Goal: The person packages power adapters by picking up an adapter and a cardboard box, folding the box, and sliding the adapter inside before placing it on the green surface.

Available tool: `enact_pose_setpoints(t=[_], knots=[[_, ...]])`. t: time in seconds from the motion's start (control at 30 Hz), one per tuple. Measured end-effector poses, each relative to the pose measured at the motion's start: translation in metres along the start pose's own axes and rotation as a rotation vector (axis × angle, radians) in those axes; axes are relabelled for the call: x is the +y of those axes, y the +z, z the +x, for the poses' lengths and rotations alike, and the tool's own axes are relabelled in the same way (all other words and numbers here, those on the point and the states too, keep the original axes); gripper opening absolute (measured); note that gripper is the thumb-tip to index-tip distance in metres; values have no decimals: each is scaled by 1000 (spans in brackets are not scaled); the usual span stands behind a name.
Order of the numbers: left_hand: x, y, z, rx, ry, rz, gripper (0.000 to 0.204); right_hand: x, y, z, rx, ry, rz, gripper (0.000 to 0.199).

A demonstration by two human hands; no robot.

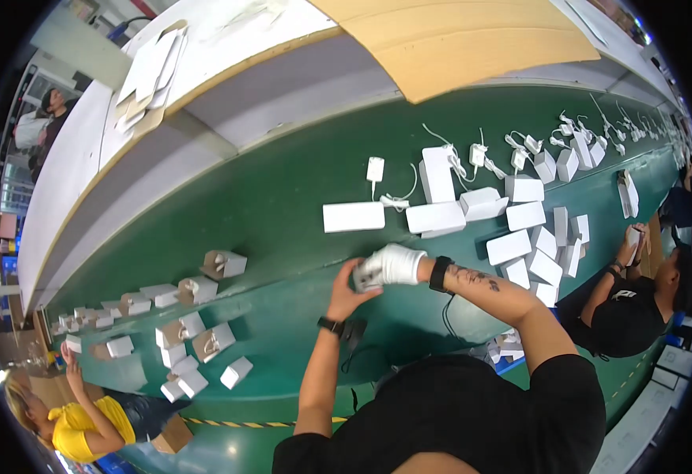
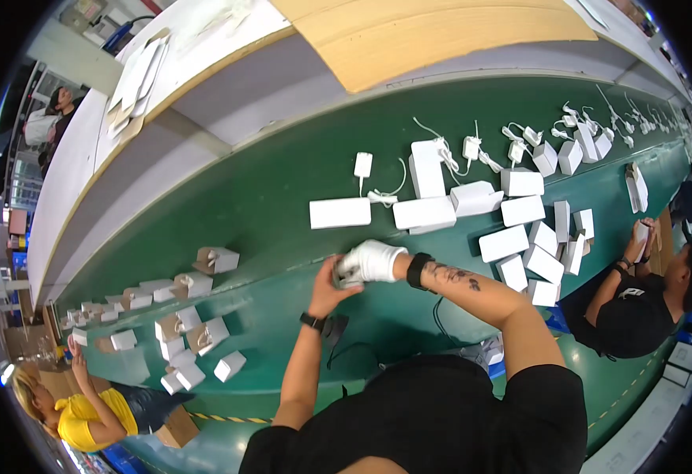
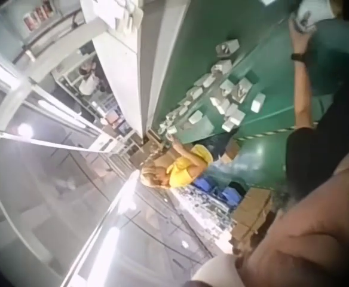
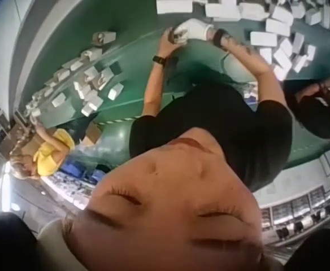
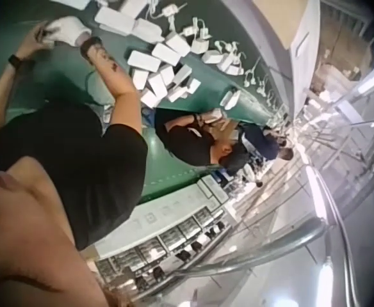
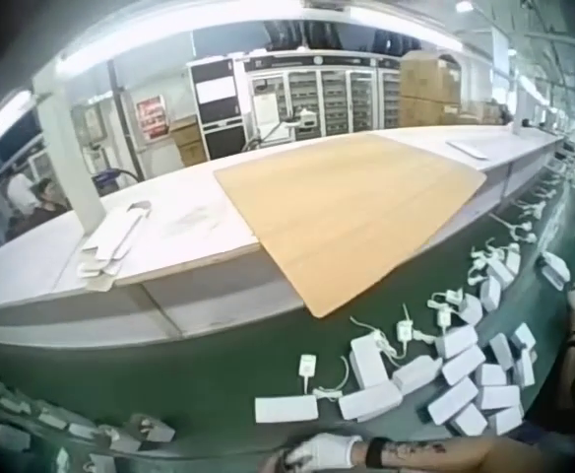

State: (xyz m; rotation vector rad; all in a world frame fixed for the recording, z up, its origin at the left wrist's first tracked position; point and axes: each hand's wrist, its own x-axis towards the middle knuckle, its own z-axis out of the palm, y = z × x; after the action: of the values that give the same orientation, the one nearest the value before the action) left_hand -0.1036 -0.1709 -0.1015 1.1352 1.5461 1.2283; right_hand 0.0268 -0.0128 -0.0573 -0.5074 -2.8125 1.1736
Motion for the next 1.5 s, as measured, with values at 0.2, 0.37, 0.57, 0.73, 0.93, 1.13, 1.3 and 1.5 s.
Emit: enact_pose_setpoints(t=[0.2, 0.37, 0.57, 0.73, 0.93, 1.13, 1.3, 1.5], knots=[[21, -65, 43, 308, 84, -440, 76, 303, -8, 29, 890, 651, 568, 26], [-31, -176, -54, 694, 40, -55, 79, 52, 45, 195, 141, 936, 247, 34], [60, -25, -25, 885, 112, 133, 75, 187, -8, 91, 502, 3, 290, 29], [87, 76, 7, -82, -620, -1723, 63, -11, -81, 4, 367, -43, 1716, 19], [18, 87, 79, -538, -22, -2197, 55, -79, -66, -79, 588, 324, 798, 33], [94, 102, 75, -175, -87, -1446, 57, -59, -28, -73, 639, 376, -367, 50], [86, 82, 68, 92, -167, -842, 59, -60, 7, -67, 773, 202, 666, 53], [55, 17, 91, 112, 129, 894, 103, -35, -32, -90, 461, 305, 1529, 55]])
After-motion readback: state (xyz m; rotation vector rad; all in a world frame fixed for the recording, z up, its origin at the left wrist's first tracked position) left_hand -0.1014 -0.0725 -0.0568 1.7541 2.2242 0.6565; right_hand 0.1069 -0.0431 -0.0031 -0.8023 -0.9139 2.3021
